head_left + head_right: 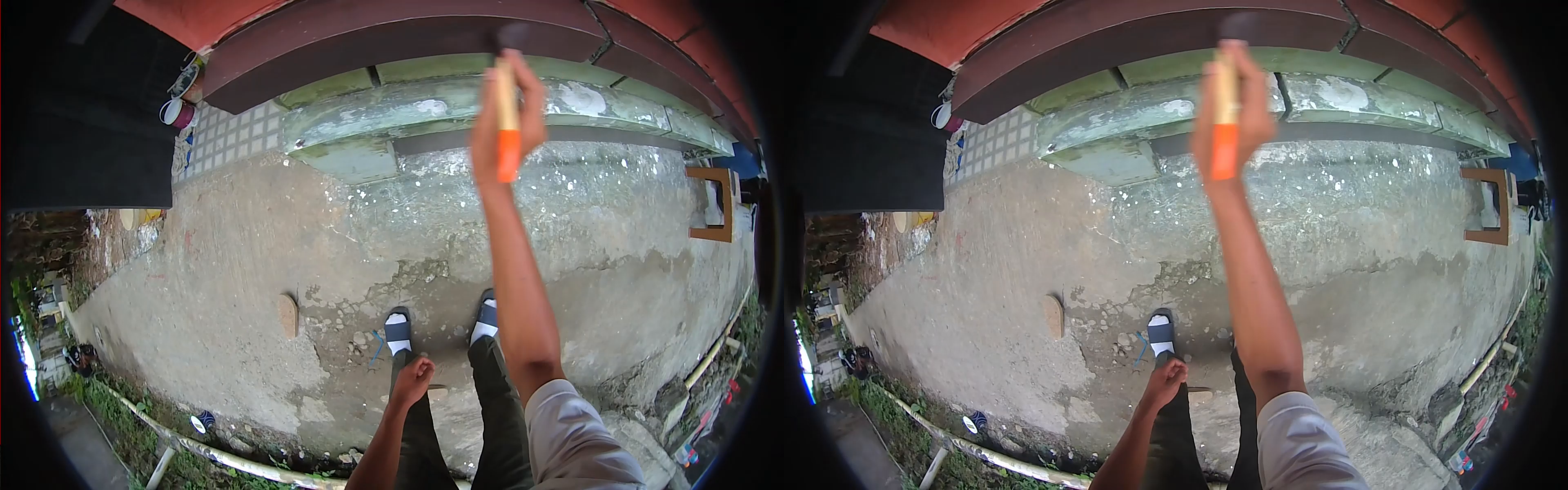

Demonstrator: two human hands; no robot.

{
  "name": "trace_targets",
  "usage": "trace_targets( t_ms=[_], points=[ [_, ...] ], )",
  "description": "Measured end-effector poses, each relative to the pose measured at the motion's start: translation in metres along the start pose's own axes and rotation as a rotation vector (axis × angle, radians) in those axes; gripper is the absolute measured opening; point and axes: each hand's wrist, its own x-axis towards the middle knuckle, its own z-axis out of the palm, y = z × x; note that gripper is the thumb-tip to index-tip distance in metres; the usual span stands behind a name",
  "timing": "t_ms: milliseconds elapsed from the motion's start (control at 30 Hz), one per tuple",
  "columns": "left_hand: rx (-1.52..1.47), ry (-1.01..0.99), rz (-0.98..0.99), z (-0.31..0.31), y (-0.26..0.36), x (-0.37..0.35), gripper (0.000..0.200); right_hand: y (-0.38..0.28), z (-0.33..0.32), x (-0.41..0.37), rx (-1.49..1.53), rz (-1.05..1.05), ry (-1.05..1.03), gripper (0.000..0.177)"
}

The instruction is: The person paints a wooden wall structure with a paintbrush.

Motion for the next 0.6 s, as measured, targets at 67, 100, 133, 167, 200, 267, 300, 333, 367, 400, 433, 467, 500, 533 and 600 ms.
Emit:
trace_targets(
  t_ms=[67,100,133,167,200,267,300,333,367,400,433,467,500,533,600],
  points=[
    [-0.021,0.020,-0.009,-0.008,-0.012,-0.004,0.013,-0.030,0.029,-0.032,0.142,0.017,-0.194,0.025],
    [-0.051,0.022,-0.021,-0.012,-0.014,-0.006,0.013,-0.045,0.034,-0.035,0.197,-0.057,-0.332,0.025],
    [-0.078,0.024,-0.032,-0.016,-0.014,-0.008,0.014,-0.053,0.037,-0.035,0.252,-0.132,-0.469,0.024],
    [-0.073,0.018,-0.038,-0.020,-0.015,-0.010,0.013,-0.052,0.038,-0.036,0.251,-0.147,-0.444,0.025],
    [-0.069,0.011,-0.043,-0.024,-0.008,-0.014,0.013,-0.047,0.037,-0.036,0.250,-0.163,-0.420,0.025],
    [-0.079,-0.008,-0.053,-0.033,-0.002,-0.018,0.014,-0.033,0.021,-0.030,0.191,-0.060,-0.293,0.025],
    [-0.095,-0.017,-0.057,-0.037,-0.003,-0.019,0.015,-0.024,0.005,-0.016,0.104,-0.019,-0.199,0.025],
    [-0.110,-0.026,-0.061,-0.042,-0.004,-0.021,0.016,-0.016,-0.010,-0.001,0.017,0.022,-0.102,0.026],
    [-0.116,-0.024,-0.054,-0.047,-0.005,-0.021,0.016,-0.012,-0.022,0.012,-0.050,0.017,-0.005,0.026],
    [-0.120,-0.020,-0.047,-0.052,-0.006,-0.022,0.015,-0.013,-0.026,0.021,-0.115,0.013,0.093,0.026],
    [-0.126,-0.017,-0.043,-0.056,-0.008,-0.024,0.015,-0.016,-0.025,0.024,-0.034,0.055,0.137,0.027],
    [-0.126,0.003,-0.046,-0.059,-0.010,-0.026,0.014,-0.015,-0.015,0.022,-0.005,0.049,0.097,0.027],
    [-0.125,0.021,-0.048,-0.063,-0.012,-0.027,0.013,-0.017,-0.001,0.016,0.023,0.043,0.060,0.027],
    [-0.121,0.040,-0.050,-0.067,-0.014,-0.029,0.012,-0.033,0.017,0.002,-0.083,0.060,0.012,0.027],
    [-0.076,0.031,-0.062,-0.076,-0.024,-0.031,0.013,-0.049,0.039,-0.031,-0.105,-0.006,-0.161,0.025]
  ],
)
